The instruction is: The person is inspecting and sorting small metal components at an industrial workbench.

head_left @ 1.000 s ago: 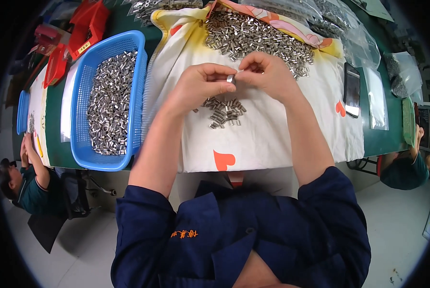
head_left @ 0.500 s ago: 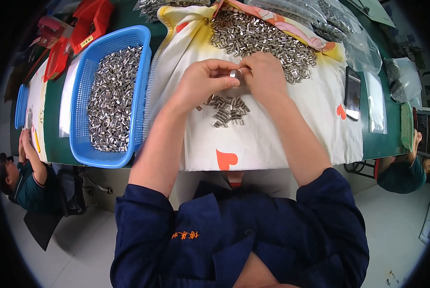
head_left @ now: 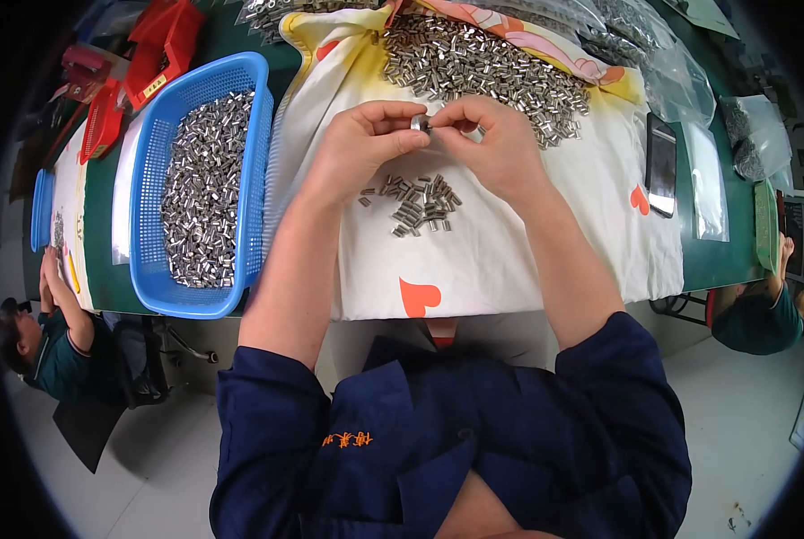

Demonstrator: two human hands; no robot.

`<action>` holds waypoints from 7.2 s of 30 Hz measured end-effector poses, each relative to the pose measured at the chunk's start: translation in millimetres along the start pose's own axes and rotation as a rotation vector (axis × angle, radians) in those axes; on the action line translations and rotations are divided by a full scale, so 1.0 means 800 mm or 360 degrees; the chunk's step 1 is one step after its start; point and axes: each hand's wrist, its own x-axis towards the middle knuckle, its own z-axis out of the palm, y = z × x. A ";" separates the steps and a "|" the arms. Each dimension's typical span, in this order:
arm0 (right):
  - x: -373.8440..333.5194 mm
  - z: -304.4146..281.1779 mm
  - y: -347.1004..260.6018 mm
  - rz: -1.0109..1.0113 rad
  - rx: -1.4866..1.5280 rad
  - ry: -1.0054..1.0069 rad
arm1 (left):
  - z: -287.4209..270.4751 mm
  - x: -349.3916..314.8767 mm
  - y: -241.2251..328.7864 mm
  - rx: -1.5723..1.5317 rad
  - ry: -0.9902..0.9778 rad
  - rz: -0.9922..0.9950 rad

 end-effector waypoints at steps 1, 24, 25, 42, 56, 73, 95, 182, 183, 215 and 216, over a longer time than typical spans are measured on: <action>-0.001 0.000 -0.002 0.0004 -0.0002 0.0004 | -0.001 0.000 0.000 0.0001 0.0002 0.0000; 0.015 -0.040 0.026 0.0406 -0.0259 0.0084 | 0.007 -0.006 0.006 0.0317 -0.0215 -0.0169; 0.016 -0.039 0.030 0.0406 -0.0264 0.0085 | 0.007 -0.005 0.005 0.0313 -0.0218 -0.0167; 0.004 -0.012 0.001 0.0284 -0.0124 -0.0085 | -0.001 0.001 -0.002 0.0024 -0.0057 -0.0092; -0.005 -0.002 -0.008 -0.0033 -0.0090 -0.0025 | -0.002 -0.001 -0.001 0.0029 -0.0032 -0.0020; 0.008 -0.023 0.008 0.0324 -0.0052 -0.0379 | 0.006 -0.007 0.005 0.0209 -0.0168 -0.0144; -0.002 -0.004 -0.008 0.0140 0.0051 -0.0058 | -0.002 0.000 -0.002 -0.0022 -0.0036 0.0007; 0.010 0.002 0.047 -0.0310 -0.1145 0.0045 | 0.007 -0.005 0.002 0.0317 -0.0218 -0.0125; 0.010 0.004 0.048 -0.0327 -0.1134 0.0102 | 0.007 -0.005 0.002 0.0318 -0.0215 -0.0118; 0.002 -0.015 -0.001 0.0180 0.0176 -0.0329 | 0.003 -0.006 0.006 0.0192 -0.0096 0.0004; 0.002 -0.013 -0.001 0.0217 0.0135 -0.0315 | 0.004 -0.007 0.007 0.0240 -0.0131 -0.0050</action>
